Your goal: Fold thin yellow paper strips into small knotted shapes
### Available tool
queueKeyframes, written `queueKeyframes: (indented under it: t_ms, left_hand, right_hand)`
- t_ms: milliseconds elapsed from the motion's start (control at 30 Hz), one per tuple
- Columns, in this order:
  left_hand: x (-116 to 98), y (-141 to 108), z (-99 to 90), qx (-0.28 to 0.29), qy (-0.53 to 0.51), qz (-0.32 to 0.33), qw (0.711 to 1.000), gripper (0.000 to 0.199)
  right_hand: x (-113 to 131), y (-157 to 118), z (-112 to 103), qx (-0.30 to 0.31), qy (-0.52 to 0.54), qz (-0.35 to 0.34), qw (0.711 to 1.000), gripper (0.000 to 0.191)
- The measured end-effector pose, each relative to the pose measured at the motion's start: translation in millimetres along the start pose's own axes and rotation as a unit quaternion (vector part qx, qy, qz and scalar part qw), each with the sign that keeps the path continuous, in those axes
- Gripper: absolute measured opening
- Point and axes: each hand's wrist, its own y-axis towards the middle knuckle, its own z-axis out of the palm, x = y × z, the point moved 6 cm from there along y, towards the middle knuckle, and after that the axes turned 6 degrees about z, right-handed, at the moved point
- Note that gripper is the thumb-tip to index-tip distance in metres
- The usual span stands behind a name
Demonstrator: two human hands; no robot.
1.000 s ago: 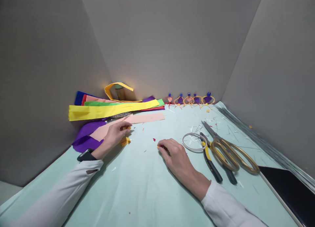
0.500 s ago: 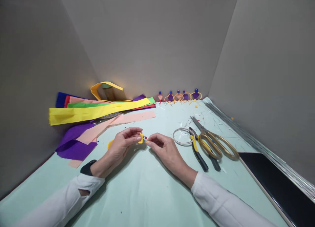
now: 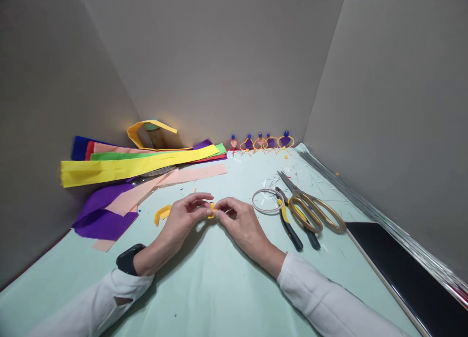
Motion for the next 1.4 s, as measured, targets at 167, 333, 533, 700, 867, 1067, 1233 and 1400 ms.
queueKeyframes:
  t_ms: [167,333,533,700,867,1067,1233,1400]
  left_hand:
    - [2,-4,7.2,0.051,-0.046,-0.055,0.996,0.027]
    - [7,-4,8.6,0.083,-0.069,-0.073,0.991,0.029]
    - [7,-12,21.1,0.180,-0.088,-0.085,0.976,0.015]
    - [8,-13,21.0,0.166,-0.096,-0.118,0.974,0.022]
    - [12,-7,13.4,0.122,-0.034,-0.089,0.988,0.026]
    - [18,-1,3.1,0.060,-0.015,-0.069,0.996,0.033]
    - [14,2,-2.5,0.017,0.020,-0.027,0.999,0.034]
    - [9,2,-3.3,0.009,0.046,-0.006,0.999,0.032]
  right_hand:
    - [-2,2,-2,-0.010,0.026,0.021,0.999,0.015]
    - [-2,2,-4,-0.023,0.032,0.023,0.999,0.016]
    - [-3,2,-6,-0.029,0.068,0.030,0.997,0.014]
    - [-4,4,-6,-0.033,0.073,0.035,0.996,0.017]
    - [-5,5,-8,-0.044,0.068,0.042,0.996,0.020]
    - [-5,4,-7,-0.025,0.058,0.044,0.997,0.019]
    - [-6,3,5,0.032,0.075,0.057,0.995,0.019]
    - [0,-1,16,0.085,0.088,0.063,0.990,0.013]
